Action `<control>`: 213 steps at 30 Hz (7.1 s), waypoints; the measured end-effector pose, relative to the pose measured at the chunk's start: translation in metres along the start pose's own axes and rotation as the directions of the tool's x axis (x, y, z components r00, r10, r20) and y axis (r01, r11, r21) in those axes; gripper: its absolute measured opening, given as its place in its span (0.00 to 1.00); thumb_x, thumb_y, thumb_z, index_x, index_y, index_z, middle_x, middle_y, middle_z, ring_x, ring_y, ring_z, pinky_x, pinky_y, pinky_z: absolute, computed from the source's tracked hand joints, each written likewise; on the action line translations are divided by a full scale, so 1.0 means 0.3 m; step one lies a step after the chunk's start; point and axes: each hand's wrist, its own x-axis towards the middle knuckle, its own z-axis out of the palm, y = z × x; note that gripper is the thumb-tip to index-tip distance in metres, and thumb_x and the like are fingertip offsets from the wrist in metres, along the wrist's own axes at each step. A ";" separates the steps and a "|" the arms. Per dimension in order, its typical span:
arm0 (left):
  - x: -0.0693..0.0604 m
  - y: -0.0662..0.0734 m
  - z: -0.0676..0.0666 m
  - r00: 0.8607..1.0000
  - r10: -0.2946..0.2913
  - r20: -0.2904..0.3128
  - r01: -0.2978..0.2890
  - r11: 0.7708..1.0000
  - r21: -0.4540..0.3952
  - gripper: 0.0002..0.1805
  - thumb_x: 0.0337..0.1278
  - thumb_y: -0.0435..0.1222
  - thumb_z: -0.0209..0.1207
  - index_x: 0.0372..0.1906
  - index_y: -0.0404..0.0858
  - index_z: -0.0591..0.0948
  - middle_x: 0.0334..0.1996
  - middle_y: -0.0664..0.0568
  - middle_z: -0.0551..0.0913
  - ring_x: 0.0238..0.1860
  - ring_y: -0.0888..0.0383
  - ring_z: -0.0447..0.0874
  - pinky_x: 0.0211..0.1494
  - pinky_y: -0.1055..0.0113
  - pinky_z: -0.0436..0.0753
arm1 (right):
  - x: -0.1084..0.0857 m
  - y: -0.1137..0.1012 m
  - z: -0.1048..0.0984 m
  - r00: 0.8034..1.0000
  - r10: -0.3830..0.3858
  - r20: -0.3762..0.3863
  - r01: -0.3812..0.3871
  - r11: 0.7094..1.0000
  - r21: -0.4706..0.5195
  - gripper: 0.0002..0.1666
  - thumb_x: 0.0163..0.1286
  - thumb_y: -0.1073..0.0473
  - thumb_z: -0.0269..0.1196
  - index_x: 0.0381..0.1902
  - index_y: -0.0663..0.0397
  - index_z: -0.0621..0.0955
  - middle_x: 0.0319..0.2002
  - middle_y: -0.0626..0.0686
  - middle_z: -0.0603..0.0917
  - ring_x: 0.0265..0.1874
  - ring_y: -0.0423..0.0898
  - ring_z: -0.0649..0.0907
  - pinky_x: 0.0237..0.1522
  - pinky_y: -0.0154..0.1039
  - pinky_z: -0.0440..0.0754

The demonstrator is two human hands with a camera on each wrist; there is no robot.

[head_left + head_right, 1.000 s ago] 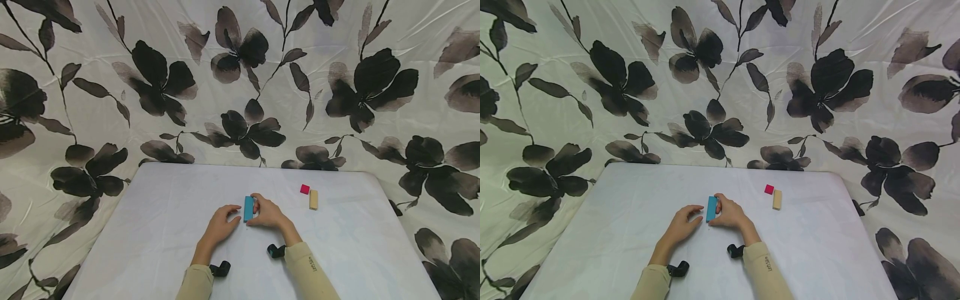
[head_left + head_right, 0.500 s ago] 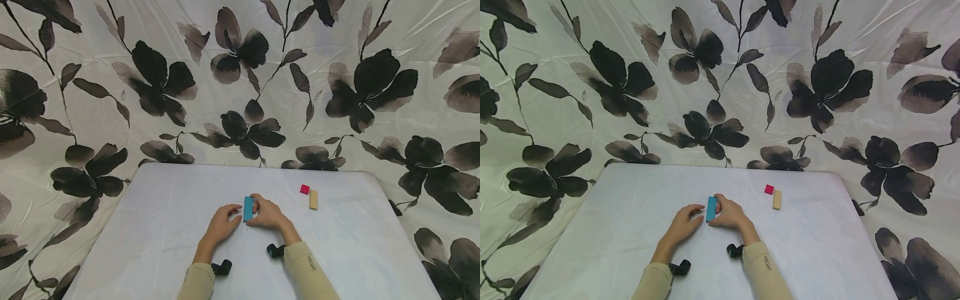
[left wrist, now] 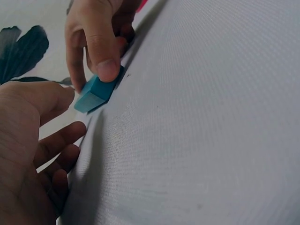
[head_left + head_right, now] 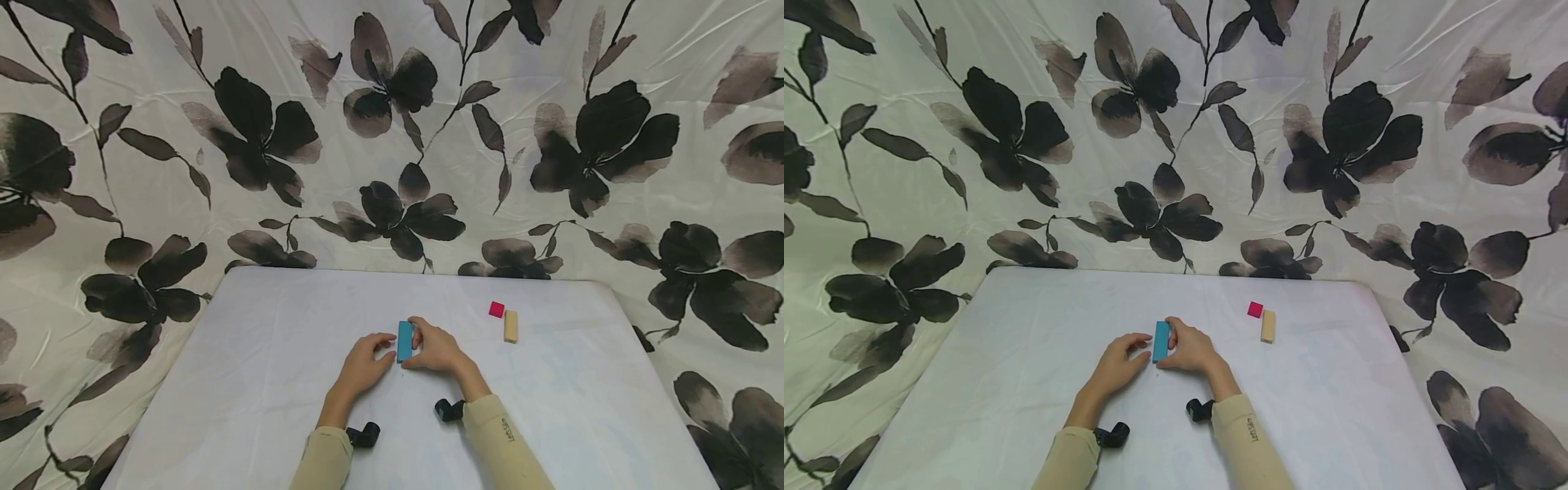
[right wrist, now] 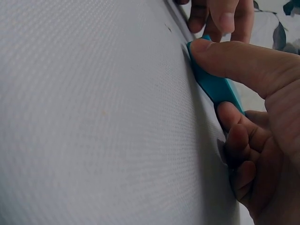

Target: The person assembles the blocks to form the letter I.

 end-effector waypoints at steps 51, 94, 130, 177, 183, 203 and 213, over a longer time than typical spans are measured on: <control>0.090 -0.027 0.019 0.998 0.052 0.040 -0.052 0.999 0.003 0.18 0.58 0.43 0.66 0.52 0.43 0.82 0.37 0.58 0.80 0.35 0.60 0.73 0.39 0.63 0.74 | 0.014 0.003 -0.001 0.999 0.032 0.007 -0.032 0.999 0.023 0.57 0.46 0.45 0.78 0.70 0.55 0.65 0.31 0.42 0.76 0.28 0.40 0.74 0.35 0.39 0.71; 0.093 -0.028 0.044 0.999 0.036 -0.019 -0.035 0.998 0.054 0.15 0.55 0.43 0.68 0.48 0.47 0.85 0.35 0.60 0.80 0.33 0.62 0.71 0.36 0.64 0.73 | -0.072 0.081 -0.151 1.000 0.023 -0.006 -0.022 0.985 0.173 0.42 0.57 0.54 0.74 0.67 0.56 0.70 0.34 0.50 0.78 0.25 0.43 0.76 0.31 0.38 0.75; 0.078 -0.041 0.056 0.999 0.019 -0.032 -0.018 0.999 0.027 0.15 0.55 0.43 0.69 0.48 0.47 0.86 0.34 0.61 0.80 0.32 0.61 0.72 0.36 0.64 0.73 | -0.249 0.314 -0.347 0.896 0.193 -0.399 -0.103 0.966 0.236 0.21 0.61 0.58 0.71 0.49 0.61 0.82 0.26 0.53 0.76 0.25 0.48 0.74 0.27 0.35 0.72; 0.083 -0.026 0.051 0.998 0.019 -0.056 -0.018 1.000 0.022 0.15 0.54 0.43 0.69 0.47 0.46 0.86 0.35 0.58 0.81 0.32 0.59 0.72 0.36 0.63 0.72 | -0.267 0.450 -0.372 0.917 0.323 -0.234 -0.296 0.944 0.144 0.52 0.53 0.54 0.76 0.69 0.65 0.62 0.35 0.54 0.75 0.28 0.48 0.71 0.37 0.43 0.68; 0.083 -0.021 0.048 0.999 0.015 -0.051 -0.014 1.000 0.028 0.15 0.54 0.43 0.69 0.47 0.45 0.86 0.35 0.57 0.82 0.32 0.60 0.72 0.36 0.64 0.72 | -0.263 0.454 -0.377 0.915 0.335 -0.225 -0.307 0.940 0.151 0.51 0.53 0.55 0.75 0.69 0.65 0.63 0.35 0.53 0.76 0.29 0.47 0.71 0.40 0.44 0.68; 0.083 -0.023 0.049 0.998 0.036 -0.060 -0.034 0.999 0.022 0.15 0.54 0.42 0.69 0.47 0.45 0.86 0.34 0.57 0.81 0.31 0.59 0.71 0.35 0.64 0.71 | -0.267 0.444 -0.356 0.906 0.334 -0.261 -0.291 0.938 0.189 0.49 0.51 0.56 0.77 0.66 0.63 0.65 0.34 0.54 0.74 0.29 0.47 0.71 0.35 0.41 0.69; 0.079 -0.023 0.050 0.997 0.049 -0.062 -0.048 0.998 0.029 0.15 0.55 0.43 0.68 0.47 0.45 0.86 0.34 0.57 0.81 0.31 0.59 0.71 0.35 0.64 0.71 | -0.277 0.417 -0.347 0.922 0.293 -0.251 -0.255 0.951 0.173 0.49 0.51 0.57 0.77 0.65 0.65 0.65 0.34 0.53 0.75 0.27 0.47 0.71 0.35 0.41 0.69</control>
